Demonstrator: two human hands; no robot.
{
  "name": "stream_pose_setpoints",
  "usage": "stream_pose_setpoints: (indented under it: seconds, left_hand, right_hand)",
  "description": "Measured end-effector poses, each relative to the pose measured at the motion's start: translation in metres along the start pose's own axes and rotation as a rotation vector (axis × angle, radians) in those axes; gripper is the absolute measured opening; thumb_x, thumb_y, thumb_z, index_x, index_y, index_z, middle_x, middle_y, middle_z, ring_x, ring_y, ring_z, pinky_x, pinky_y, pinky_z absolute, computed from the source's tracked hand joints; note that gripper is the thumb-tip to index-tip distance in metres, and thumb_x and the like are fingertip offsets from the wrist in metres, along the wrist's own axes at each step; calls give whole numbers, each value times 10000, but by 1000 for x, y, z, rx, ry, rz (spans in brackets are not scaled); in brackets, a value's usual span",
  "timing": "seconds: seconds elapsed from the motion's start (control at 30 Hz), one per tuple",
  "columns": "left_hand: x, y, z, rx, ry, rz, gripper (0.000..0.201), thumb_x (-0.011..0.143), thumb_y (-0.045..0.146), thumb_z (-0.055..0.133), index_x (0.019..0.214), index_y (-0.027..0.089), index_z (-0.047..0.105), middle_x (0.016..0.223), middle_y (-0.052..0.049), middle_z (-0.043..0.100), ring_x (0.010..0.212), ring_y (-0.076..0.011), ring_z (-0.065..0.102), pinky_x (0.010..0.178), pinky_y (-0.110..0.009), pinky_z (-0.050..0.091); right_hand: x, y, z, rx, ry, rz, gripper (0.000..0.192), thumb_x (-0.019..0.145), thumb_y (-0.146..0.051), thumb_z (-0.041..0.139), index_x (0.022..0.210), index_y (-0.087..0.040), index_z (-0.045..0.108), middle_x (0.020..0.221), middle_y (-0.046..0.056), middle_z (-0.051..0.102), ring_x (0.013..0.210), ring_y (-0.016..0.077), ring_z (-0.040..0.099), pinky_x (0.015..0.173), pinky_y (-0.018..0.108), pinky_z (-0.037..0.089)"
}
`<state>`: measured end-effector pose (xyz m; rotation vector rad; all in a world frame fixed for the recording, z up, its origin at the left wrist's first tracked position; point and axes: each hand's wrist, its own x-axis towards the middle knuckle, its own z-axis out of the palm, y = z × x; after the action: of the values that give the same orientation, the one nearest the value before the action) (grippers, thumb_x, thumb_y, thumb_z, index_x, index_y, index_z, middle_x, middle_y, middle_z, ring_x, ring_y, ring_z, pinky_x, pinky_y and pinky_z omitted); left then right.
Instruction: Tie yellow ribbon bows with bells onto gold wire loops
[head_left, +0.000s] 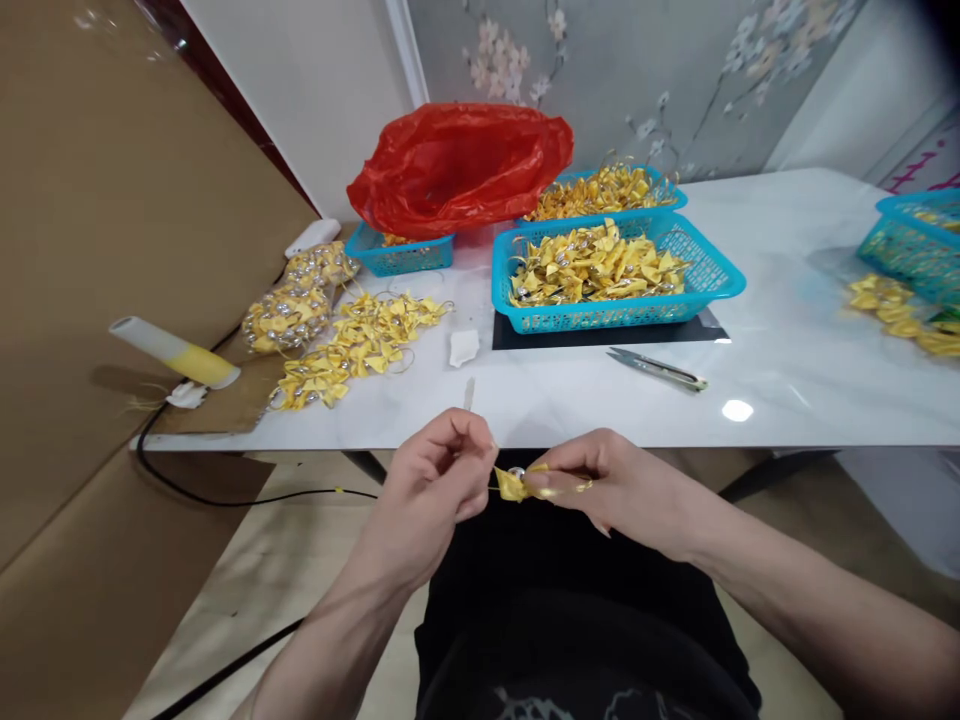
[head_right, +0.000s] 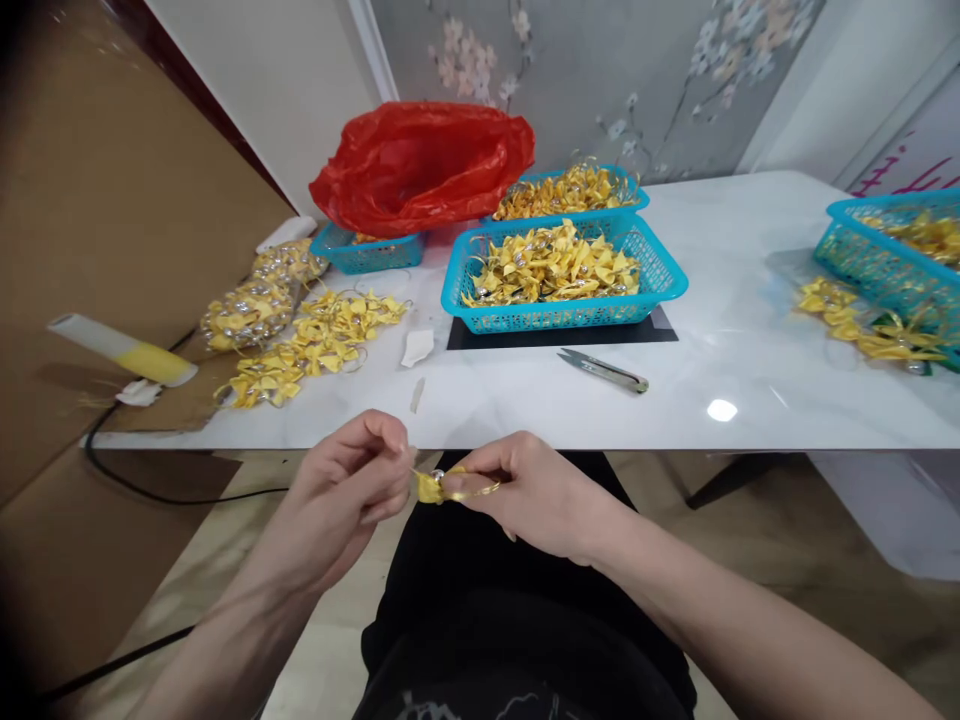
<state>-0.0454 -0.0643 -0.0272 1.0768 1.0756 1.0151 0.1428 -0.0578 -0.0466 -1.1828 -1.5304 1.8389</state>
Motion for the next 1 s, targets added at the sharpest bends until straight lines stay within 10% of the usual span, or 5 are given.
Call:
stream_pose_setpoints:
  seconds: [0.17,0.4,0.53,1.0]
  left_hand:
    - [4,-4,0,-21,77,0,111,858,174,649,786,204,570,567,95,370,477,-65,227,431,-180,231]
    - [-6,15,-21,563,-286,-29,128,843,222,667,970,209,667,672,64,403,580,-99,346,520,-221,292]
    - [-6,17,-13,762,-286,-58,137,792,306,726,869,199,687,582,93,274,539,-102,255,482,-239,196]
    - [4,4,-11,619,-402,-77,154,809,292,711,936,207,711,556,92,357,521,-108,285,472,-233,210]
  right_hand:
    - [-5,-1,0,6,-1,10,204,864,-330,632,783,-168,726,503,-73,377,431,66,297,400,227,200]
    - [-4,-3,-3,49,-80,61,196,808,-315,663,677,-170,681,463,-93,338,407,59,240,390,247,144]
    - [-4,-4,0,-27,-105,36,297,847,-349,601,602,-196,530,486,-91,309,417,63,249,393,245,163]
    - [-15,-17,4,-731,80,-234,268,786,-76,513,567,-185,403,530,-51,390,512,101,242,520,286,207]
